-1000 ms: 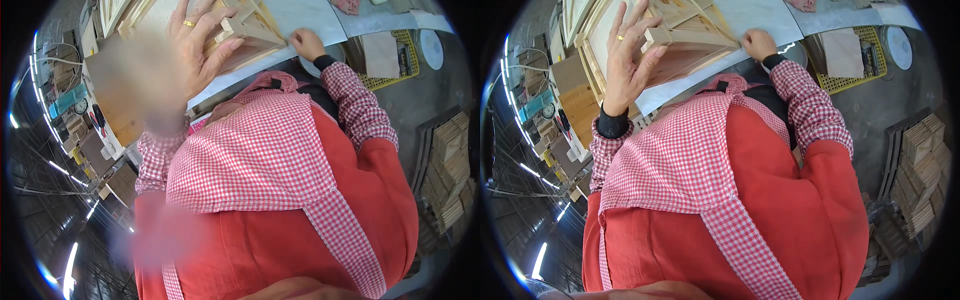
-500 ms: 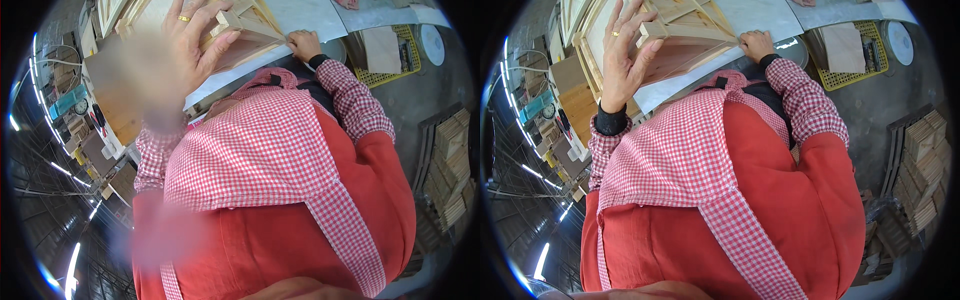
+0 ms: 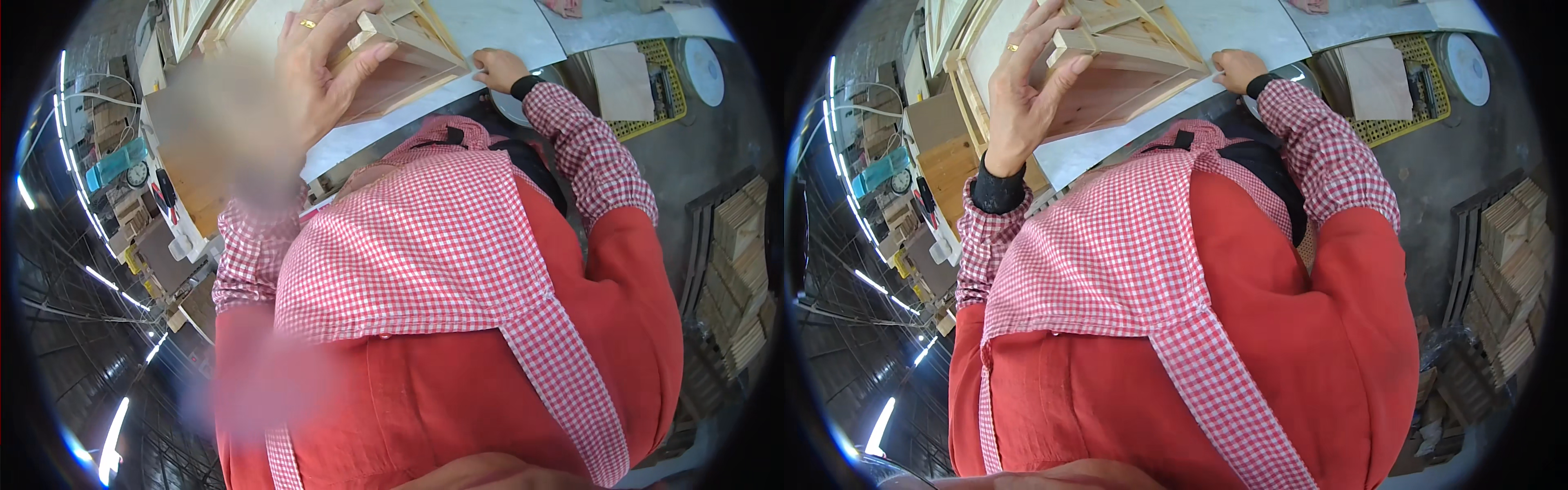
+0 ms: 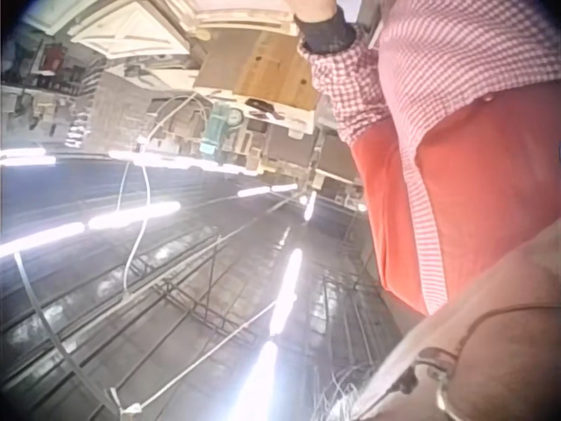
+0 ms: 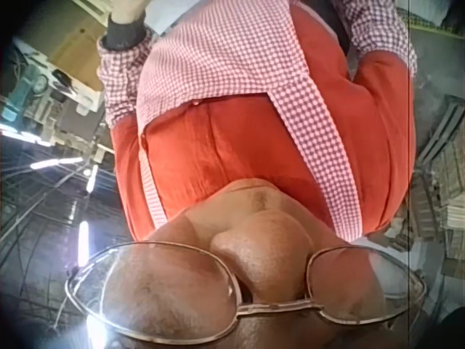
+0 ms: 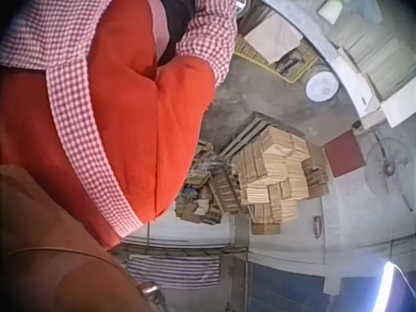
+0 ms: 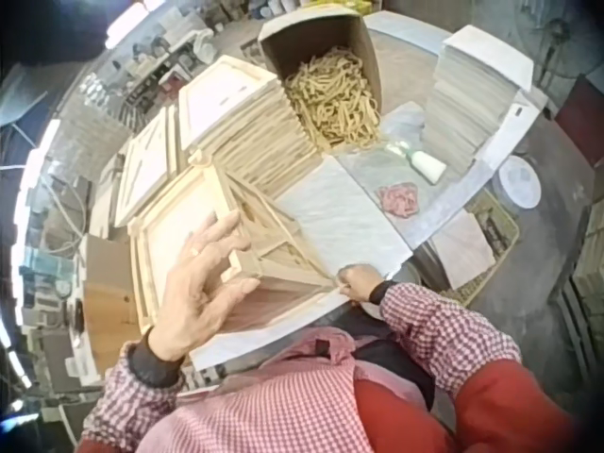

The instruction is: Applying glue to wooden panels and assembling them into boxes, then stacking the finished items.

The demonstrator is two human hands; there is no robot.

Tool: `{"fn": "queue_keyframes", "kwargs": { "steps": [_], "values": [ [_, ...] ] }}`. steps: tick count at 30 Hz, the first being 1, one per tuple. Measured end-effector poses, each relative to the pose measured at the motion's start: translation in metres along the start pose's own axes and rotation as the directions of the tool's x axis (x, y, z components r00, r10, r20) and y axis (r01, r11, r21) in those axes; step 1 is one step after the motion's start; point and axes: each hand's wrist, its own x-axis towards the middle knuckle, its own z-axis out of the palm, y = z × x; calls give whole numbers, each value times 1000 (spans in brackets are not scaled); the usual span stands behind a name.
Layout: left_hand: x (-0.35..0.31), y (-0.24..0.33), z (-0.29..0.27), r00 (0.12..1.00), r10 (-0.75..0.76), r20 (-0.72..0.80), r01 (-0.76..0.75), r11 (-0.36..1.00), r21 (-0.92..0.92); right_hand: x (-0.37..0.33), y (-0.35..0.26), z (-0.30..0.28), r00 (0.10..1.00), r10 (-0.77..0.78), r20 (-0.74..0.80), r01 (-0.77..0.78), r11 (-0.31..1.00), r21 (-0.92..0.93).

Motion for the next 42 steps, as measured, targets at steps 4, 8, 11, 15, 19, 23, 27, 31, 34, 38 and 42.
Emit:
{"fn": "queue_keyframes", "kwargs": {
  "steps": [4,8,11,15,19,23,27,31,34,38,42],
  "values": [
    [18,-3,15,873,271,-406,-482,611,-628,-13,-5,9,977,211,20,-208,935,289],
    [-6,-14,-13,973,-48,-225,-33,939,-342,-16,-16,24,916,392,81,-364,729,579],
    [-26,-25,-35,977,-145,-156,121,980,-157,-4,-22,31,921,379,87,-306,568,764],
    [-51,-26,-34,956,-183,-230,114,952,-282,20,-30,27,962,271,20,-108,312,944],
    [-89,-35,-44,857,-366,-364,103,812,-575,23,-52,8,963,263,-62,5,212,977],
    [-142,-58,-83,785,-484,-386,219,800,-558,4,-86,-33,960,222,-171,107,274,956],
    [-172,-86,-108,749,-558,-358,260,744,-616,-7,-125,-84,958,178,-226,131,432,892],
    [-189,-128,-104,711,-673,-201,100,380,-919,0,-159,-115,950,130,-284,167,556,814],
    [-199,-172,-94,696,-710,-105,3,149,-989,15,-174,-122,951,106,-290,181,568,803],
    [-208,-231,-72,645,-764,16,-2,-23,-1000,47,-184,-125,930,59,-363,237,658,714],
    [-203,-282,-65,592,-774,224,71,-227,-971,85,-183,-129,930,61,-364,169,806,567]
  ]
}}
